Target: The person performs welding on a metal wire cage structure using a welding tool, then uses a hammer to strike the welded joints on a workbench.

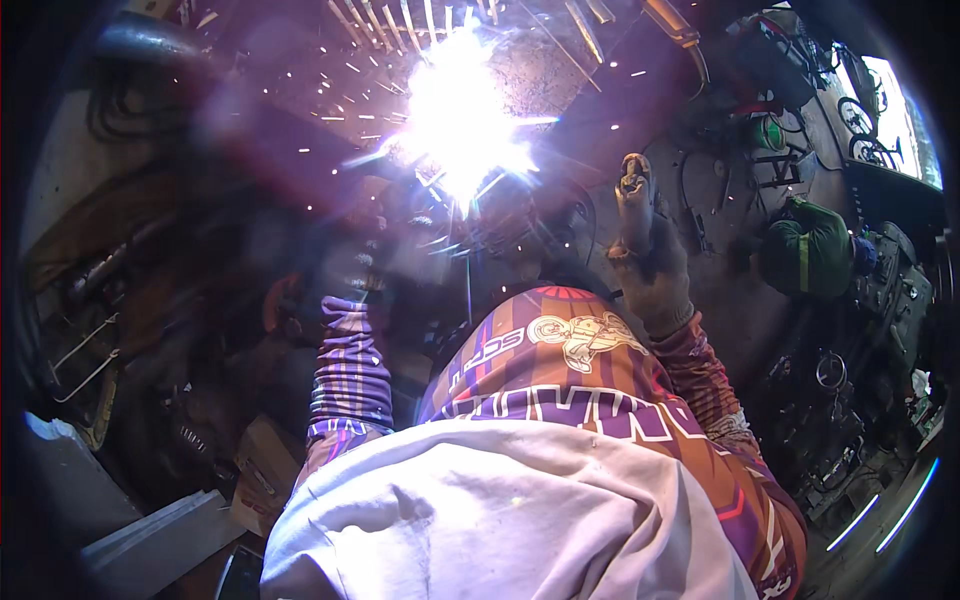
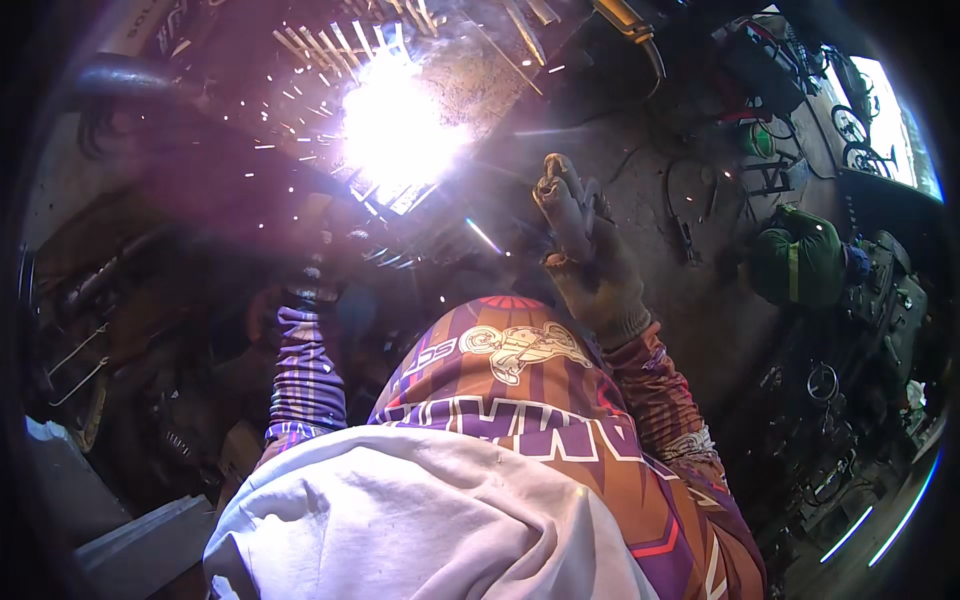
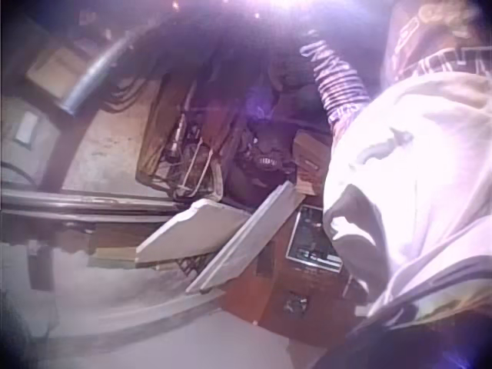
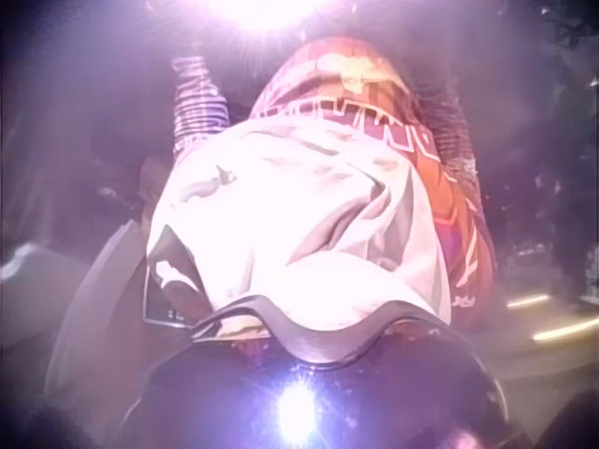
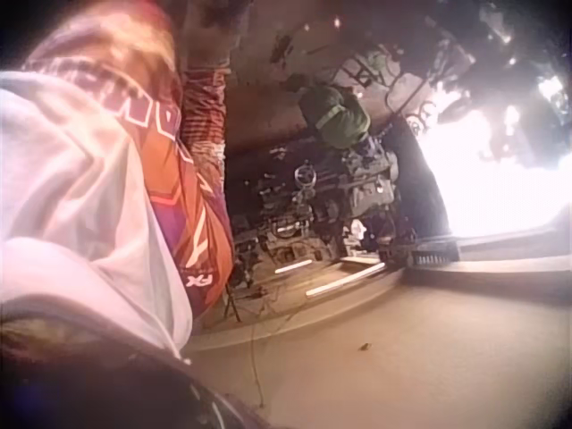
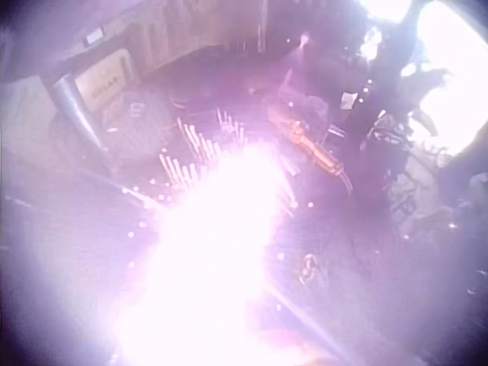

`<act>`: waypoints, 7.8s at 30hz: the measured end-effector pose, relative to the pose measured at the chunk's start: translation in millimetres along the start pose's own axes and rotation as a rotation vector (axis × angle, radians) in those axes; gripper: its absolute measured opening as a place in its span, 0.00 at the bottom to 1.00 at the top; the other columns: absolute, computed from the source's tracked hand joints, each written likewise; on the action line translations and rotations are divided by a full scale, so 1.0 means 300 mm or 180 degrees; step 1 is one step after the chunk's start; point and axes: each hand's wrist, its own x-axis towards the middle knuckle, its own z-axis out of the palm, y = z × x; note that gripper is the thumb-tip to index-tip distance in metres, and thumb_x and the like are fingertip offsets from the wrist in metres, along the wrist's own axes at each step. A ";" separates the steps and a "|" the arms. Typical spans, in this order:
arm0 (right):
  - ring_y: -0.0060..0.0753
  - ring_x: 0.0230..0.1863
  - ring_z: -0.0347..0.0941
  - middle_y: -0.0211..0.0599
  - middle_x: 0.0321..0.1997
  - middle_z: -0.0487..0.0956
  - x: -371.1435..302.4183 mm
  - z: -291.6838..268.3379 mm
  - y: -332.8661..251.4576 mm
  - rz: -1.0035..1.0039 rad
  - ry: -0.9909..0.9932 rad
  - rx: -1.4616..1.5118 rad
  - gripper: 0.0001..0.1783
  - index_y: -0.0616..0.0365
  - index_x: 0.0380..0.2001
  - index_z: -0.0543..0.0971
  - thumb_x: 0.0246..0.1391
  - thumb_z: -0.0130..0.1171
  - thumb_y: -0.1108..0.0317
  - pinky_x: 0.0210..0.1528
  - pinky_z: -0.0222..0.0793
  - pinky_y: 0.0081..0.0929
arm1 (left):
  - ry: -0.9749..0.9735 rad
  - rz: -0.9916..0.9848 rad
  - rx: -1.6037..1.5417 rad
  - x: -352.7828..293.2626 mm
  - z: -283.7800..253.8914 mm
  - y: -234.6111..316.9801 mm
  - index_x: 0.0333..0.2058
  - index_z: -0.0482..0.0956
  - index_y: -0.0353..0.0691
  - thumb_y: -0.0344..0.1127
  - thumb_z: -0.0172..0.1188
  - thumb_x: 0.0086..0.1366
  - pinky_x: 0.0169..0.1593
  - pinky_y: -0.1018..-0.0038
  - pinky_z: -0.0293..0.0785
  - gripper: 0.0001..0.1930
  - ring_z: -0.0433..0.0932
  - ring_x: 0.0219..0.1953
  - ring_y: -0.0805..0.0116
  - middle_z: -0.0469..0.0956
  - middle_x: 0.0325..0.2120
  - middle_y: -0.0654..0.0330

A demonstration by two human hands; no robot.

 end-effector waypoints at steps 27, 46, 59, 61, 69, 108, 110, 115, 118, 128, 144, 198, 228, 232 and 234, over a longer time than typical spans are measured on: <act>0.22 0.35 0.76 0.35 0.37 0.80 -0.040 -0.030 0.008 0.0843 0.0669 0.0740 0.21 0.65 0.53 0.71 0.61 0.61 0.67 0.37 0.73 0.24 | -0.0300 -0.0584 -0.2537 -0.024 0.087 -0.084 0.35 0.71 0.42 0.37 0.57 0.71 0.33 0.68 0.76 0.07 0.73 0.32 0.72 0.72 0.33 0.64; 0.25 0.32 0.75 0.36 0.37 0.77 -0.097 -0.044 0.050 0.0835 0.1006 0.0917 0.24 0.69 0.57 0.68 0.62 0.60 0.67 0.35 0.75 0.25 | 0.0643 -0.0772 -0.2089 0.005 -0.060 0.092 0.31 0.71 0.42 0.54 0.76 0.57 0.36 0.78 0.71 0.25 0.72 0.31 0.81 0.75 0.28 0.69; 0.24 0.30 0.74 0.33 0.36 0.76 -0.149 -0.110 0.082 0.0870 0.1327 0.1040 0.22 0.66 0.56 0.69 0.63 0.59 0.68 0.34 0.75 0.23 | 0.1088 -0.0311 -0.1289 0.002 -0.107 0.127 0.32 0.75 0.39 0.69 0.70 0.54 0.31 0.73 0.72 0.34 0.74 0.26 0.77 0.77 0.23 0.67; 0.23 0.30 0.74 0.33 0.36 0.75 -0.154 -0.123 0.093 0.0869 0.1342 0.1038 0.22 0.66 0.56 0.69 0.63 0.58 0.68 0.34 0.75 0.23 | 0.1150 -0.0384 -0.1214 -0.001 -0.111 0.146 0.32 0.75 0.39 0.72 0.68 0.54 0.31 0.73 0.72 0.36 0.75 0.26 0.77 0.77 0.23 0.66; 0.22 0.29 0.72 0.31 0.33 0.73 -0.154 -0.213 0.164 0.0736 0.1454 0.1000 0.20 0.62 0.54 0.68 0.65 0.59 0.65 0.31 0.77 0.26 | 0.1307 -0.0445 -0.1573 0.003 -0.122 0.274 0.34 0.76 0.39 0.65 0.68 0.59 0.34 0.72 0.74 0.30 0.76 0.29 0.74 0.79 0.27 0.64; 0.19 0.38 0.75 0.28 0.44 0.79 0.176 -0.737 0.362 0.0432 0.2053 0.0966 0.23 0.59 0.59 0.72 0.69 0.56 0.54 0.38 0.73 0.20 | 0.1590 0.0119 0.2669 -0.064 0.026 0.133 0.55 0.76 0.39 0.33 0.64 0.63 0.55 0.57 0.75 0.21 0.78 0.52 0.50 0.77 0.51 0.49; 0.20 0.37 0.75 0.29 0.43 0.78 0.194 -0.716 0.331 0.0270 0.1952 0.0942 0.23 0.58 0.58 0.72 0.69 0.56 0.54 0.37 0.73 0.20 | 0.1667 0.0179 0.2333 -0.045 0.001 0.127 0.52 0.77 0.36 0.34 0.65 0.63 0.44 0.59 0.78 0.20 0.80 0.44 0.51 0.79 0.44 0.50; 0.19 0.37 0.75 0.30 0.42 0.79 0.213 -0.688 0.297 0.0467 0.1876 0.0563 0.22 0.58 0.58 0.73 0.69 0.55 0.55 0.36 0.73 0.20 | 0.1575 -0.0325 0.1402 -0.120 0.016 -0.060 0.50 0.77 0.36 0.35 0.64 0.64 0.43 0.62 0.78 0.17 0.80 0.42 0.53 0.79 0.43 0.50; 0.19 0.37 0.76 0.30 0.42 0.80 0.241 -0.677 0.233 0.0408 0.1919 0.0503 0.20 0.57 0.58 0.74 0.70 0.55 0.58 0.37 0.73 0.19 | 0.1577 -0.0304 0.1909 -0.120 0.009 -0.055 0.50 0.78 0.38 0.36 0.63 0.64 0.47 0.61 0.77 0.17 0.80 0.45 0.52 0.79 0.46 0.51; 0.24 0.34 0.75 0.33 0.34 0.81 0.646 -1.053 -0.105 -0.0696 0.2271 -0.0635 0.27 0.61 0.58 0.78 0.57 0.60 0.62 0.38 0.71 0.25 | 0.1946 -0.0300 0.1340 -0.044 0.021 -0.041 0.45 0.81 0.38 0.39 0.59 0.69 0.48 0.56 0.73 0.13 0.78 0.44 0.51 0.81 0.40 0.52; 0.24 0.36 0.78 0.32 0.41 0.82 1.580 -1.286 0.184 -0.1467 0.3247 0.1340 0.23 0.60 0.54 0.75 0.63 0.64 0.57 0.38 0.75 0.24 | 0.2529 -0.2162 -0.0528 -0.077 0.112 0.154 0.54 0.75 0.28 0.58 0.57 0.70 0.52 0.65 0.72 0.33 0.77 0.47 0.61 0.79 0.50 0.50; 0.40 0.44 0.77 0.37 0.44 0.77 2.102 -1.424 0.674 -0.0111 0.0863 0.0670 0.34 0.49 0.54 0.75 0.59 0.50 0.33 0.49 0.76 0.40 | 0.2762 -0.2406 -0.0653 -0.031 0.172 0.441 0.61 0.72 0.35 0.53 0.58 0.69 0.62 0.66 0.68 0.30 0.74 0.58 0.60 0.76 0.57 0.56; 0.59 0.47 0.81 0.60 0.41 0.83 1.054 -0.038 -0.191 -0.0897 -0.1377 -0.3245 0.27 0.64 0.43 0.82 0.59 0.57 0.47 0.52 0.75 0.50 | 0.2714 -0.2154 -0.2837 -0.169 0.212 0.243 0.35 0.77 0.39 0.46 0.67 0.64 0.29 0.71 0.72 0.16 0.77 0.26 0.73 0.76 0.23 0.63; 0.60 0.51 0.79 0.63 0.45 0.82 1.122 0.048 -0.176 -0.0742 -0.1575 -0.3919 0.27 0.65 0.42 0.84 0.57 0.57 0.48 0.55 0.74 0.50 | 0.2461 -0.1785 -0.0284 -0.253 0.285 0.019 0.31 0.77 0.40 0.46 0.68 0.63 0.30 0.67 0.74 0.15 0.78 0.27 0.71 0.76 0.22 0.63; 0.60 0.52 0.79 0.63 0.45 0.82 1.130 0.055 -0.182 -0.0636 -0.1630 -0.4320 0.28 0.64 0.41 0.85 0.56 0.56 0.48 0.56 0.74 0.50 | 0.2021 -0.1557 0.0397 -0.218 0.287 0.025 0.29 0.76 0.39 0.49 0.70 0.61 0.31 0.66 0.73 0.18 0.76 0.26 0.70 0.75 0.21 0.63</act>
